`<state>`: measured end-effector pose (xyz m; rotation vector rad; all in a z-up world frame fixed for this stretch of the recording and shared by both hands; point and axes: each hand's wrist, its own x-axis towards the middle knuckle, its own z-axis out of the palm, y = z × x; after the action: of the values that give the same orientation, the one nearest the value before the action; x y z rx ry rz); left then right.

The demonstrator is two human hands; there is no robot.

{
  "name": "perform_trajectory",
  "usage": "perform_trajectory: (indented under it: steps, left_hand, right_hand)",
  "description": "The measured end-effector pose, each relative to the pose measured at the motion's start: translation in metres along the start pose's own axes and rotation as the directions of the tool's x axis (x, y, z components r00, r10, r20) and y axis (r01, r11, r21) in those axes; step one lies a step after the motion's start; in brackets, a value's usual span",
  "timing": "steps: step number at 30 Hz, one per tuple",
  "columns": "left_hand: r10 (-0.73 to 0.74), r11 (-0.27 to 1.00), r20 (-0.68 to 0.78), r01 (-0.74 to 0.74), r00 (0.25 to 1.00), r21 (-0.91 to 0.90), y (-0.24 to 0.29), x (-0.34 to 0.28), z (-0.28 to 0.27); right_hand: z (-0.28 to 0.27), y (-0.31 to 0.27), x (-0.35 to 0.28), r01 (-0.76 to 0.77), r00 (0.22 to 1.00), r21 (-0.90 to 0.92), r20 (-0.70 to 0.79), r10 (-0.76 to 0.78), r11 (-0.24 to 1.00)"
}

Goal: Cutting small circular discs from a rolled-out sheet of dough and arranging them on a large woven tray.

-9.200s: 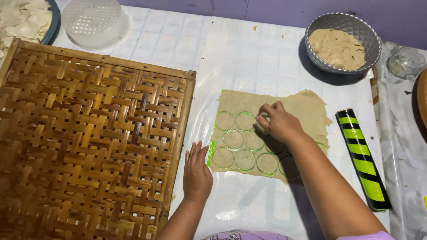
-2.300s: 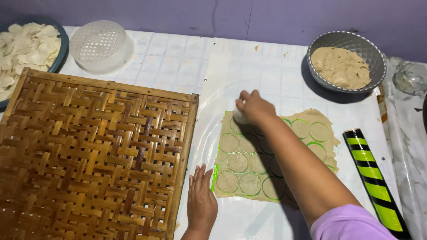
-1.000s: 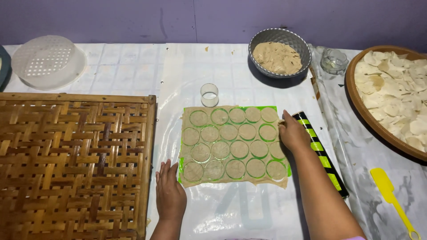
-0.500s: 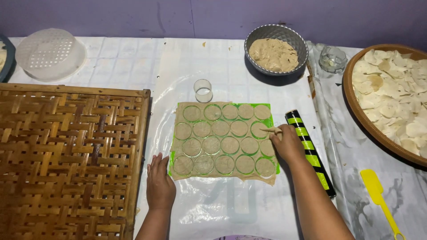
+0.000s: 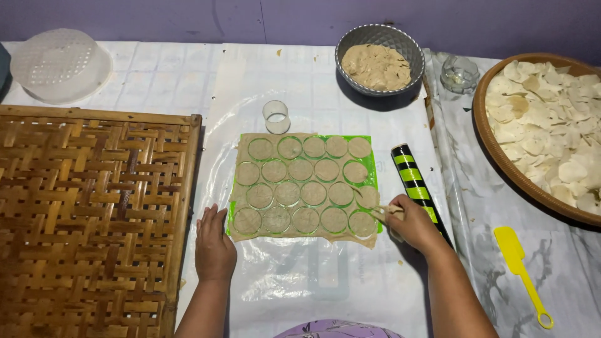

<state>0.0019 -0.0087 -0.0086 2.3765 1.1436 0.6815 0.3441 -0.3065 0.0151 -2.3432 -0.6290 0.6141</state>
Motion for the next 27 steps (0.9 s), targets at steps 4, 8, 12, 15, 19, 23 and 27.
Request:
perform_trajectory:
  steps: [4,8,12,15,19,23,27]
  left_hand:
    - [0.001,1.0,0.003,-0.001,1.0,0.002,0.004,0.0,-0.003]
    - [-0.015,1.0,0.011,0.015,1.0,0.006,0.006,-0.001,-0.004]
    - [0.007,1.0,-0.007,-0.006,1.0,0.007,0.002,-0.002,-0.002]
    - [-0.01,1.0,0.004,0.01,1.0,-0.009,0.005,0.0,-0.004]
    - [-0.018,1.0,0.014,0.018,1.0,-0.022,0.001,-0.002,-0.001]
    - [0.006,1.0,-0.019,-0.007,1.0,-0.008,0.002,-0.002,0.0]
    - [0.039,0.999,-0.039,-0.04,0.998,-0.026,-0.001,-0.005,0.001]
  right_hand:
    - [0.0,-0.029,-0.026,0.007,1.0,-0.088,-0.017,-0.009,0.996]
    - [0.012,-0.062,-0.039,-0.084,0.994,-0.206,-0.088,0.067,0.975]
    - [0.022,-0.059,-0.041,-0.103,0.991,-0.334,-0.116,0.068,0.937]
    - [0.021,-0.043,-0.05,-0.016,0.996,-0.293,-0.092,-0.012,0.956]
    - [0.032,-0.024,-0.074,0.013,0.998,-0.221,-0.057,-0.026,0.975]
    - [0.041,-0.039,-0.089,-0.145,0.986,-0.281,-0.116,0.116,0.949]
    - [0.057,-0.053,-0.098,-0.138,0.976,-0.313,-0.203,0.076,0.94]
